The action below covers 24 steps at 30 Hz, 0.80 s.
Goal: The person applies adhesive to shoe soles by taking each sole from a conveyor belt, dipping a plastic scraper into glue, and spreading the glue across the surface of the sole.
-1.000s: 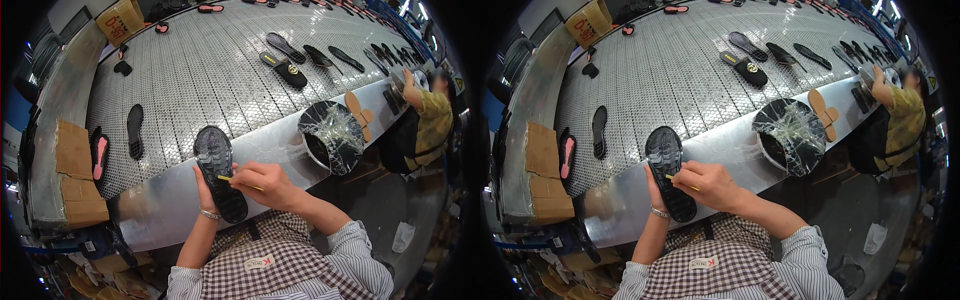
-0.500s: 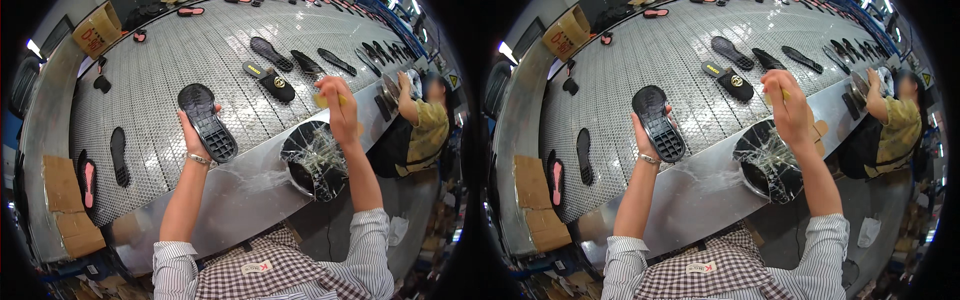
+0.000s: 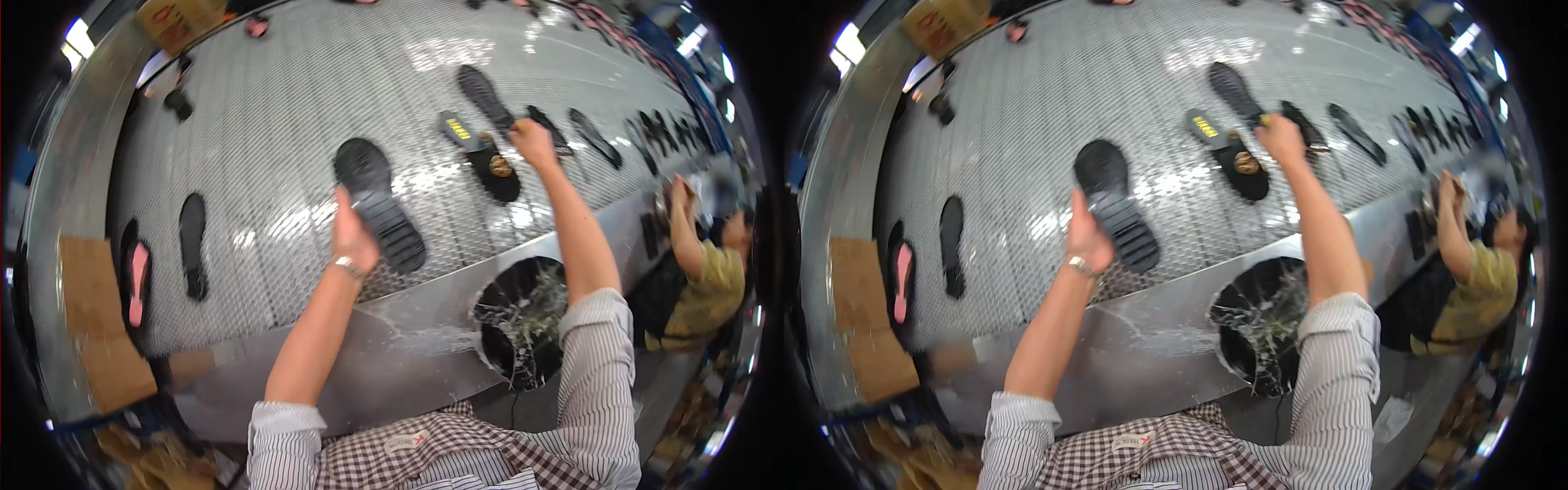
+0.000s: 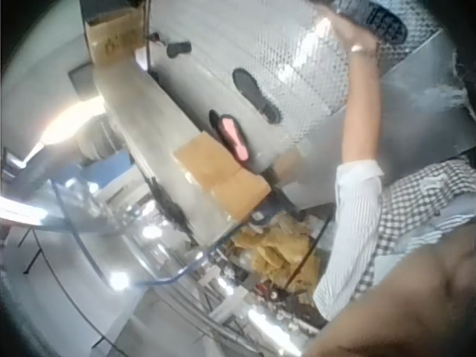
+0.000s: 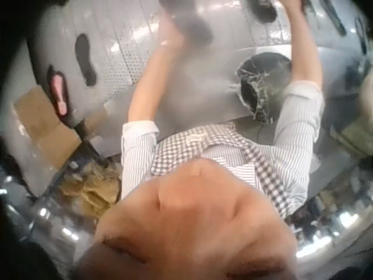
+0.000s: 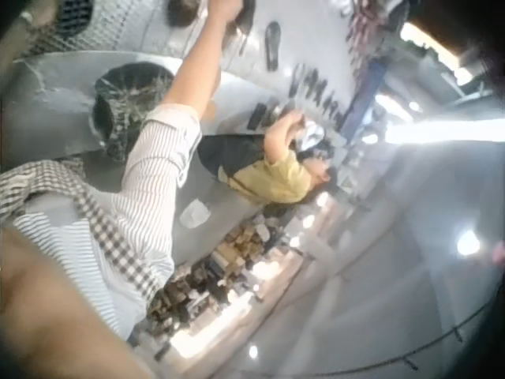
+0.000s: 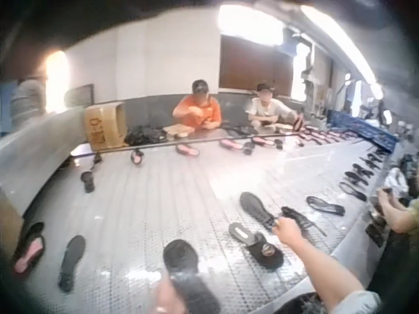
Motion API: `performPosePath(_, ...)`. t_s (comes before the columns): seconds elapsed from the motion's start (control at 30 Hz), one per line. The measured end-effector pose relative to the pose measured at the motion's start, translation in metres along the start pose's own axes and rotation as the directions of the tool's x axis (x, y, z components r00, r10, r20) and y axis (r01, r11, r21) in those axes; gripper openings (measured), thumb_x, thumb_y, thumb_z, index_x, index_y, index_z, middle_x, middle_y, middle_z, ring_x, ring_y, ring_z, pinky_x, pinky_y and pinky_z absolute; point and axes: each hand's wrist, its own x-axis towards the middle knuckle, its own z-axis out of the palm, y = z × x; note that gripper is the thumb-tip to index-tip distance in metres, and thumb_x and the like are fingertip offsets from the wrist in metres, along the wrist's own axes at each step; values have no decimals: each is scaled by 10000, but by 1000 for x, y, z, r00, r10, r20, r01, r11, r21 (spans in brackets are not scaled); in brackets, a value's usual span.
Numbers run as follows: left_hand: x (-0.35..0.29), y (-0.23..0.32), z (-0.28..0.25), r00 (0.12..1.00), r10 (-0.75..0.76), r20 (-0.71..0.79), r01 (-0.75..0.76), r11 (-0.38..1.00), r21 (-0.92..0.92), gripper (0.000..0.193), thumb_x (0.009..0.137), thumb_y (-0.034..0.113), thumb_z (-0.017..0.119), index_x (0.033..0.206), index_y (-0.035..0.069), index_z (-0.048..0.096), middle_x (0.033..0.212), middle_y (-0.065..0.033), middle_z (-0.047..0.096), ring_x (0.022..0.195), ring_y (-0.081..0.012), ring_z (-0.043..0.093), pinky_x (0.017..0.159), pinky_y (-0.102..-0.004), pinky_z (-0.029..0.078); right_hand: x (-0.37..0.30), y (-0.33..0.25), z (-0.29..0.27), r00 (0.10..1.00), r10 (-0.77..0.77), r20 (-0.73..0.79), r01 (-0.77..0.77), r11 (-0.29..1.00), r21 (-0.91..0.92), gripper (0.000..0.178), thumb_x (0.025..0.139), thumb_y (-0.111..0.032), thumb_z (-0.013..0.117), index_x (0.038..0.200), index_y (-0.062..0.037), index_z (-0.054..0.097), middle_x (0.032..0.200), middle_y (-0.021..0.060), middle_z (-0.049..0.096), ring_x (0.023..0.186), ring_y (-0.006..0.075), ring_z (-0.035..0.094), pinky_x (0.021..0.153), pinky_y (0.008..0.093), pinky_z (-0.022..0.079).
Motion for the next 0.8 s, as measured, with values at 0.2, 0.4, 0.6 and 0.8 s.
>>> performPosePath(0.2,-14,49,-28,416,909,26,-557,232,797,461,954,318,527,1357,109,447,1336,-57,456,1191,-253,422,1054,-411,284,-13,-85,-51,841,-523,-142,535,842,68,205,885,-172,608,1000,-6,645,974,186,625,925,371,583,820,415,460)
performPosePath(0.4,-104,156,-184,268,914,305,244,-370,896,419,791,299,692,1185,194,594,1136,-91,523,1148,-306,421,992,-440,295,-84,-156,-113,779,-601,-179,627,733,263,130,960,-80,528,987,15,611,1157,125,556,945,201,584,829,298,458)
performPosePath(0.6,-124,233,-234,416,882,-221,643,-113,758,916,644,548,771,1318,17,451,1305,-206,482,1233,-371,439,973,-507,410,-151,-204,-155,697,-695,-178,706,622,338,532,1031,-401,305,792,18,529,1096,157,540,855,191,527,753,302,428)
performPosePath(0.8,-142,253,-226,603,777,-180,379,-80,922,917,437,450,908,1096,-89,568,1011,-219,656,914,-330,653,775,-382,523,-235,-176,-187,936,-324,-140,322,623,713,851,859,-771,285,917,19,596,888,74,519,600,111,491,490,219,350)
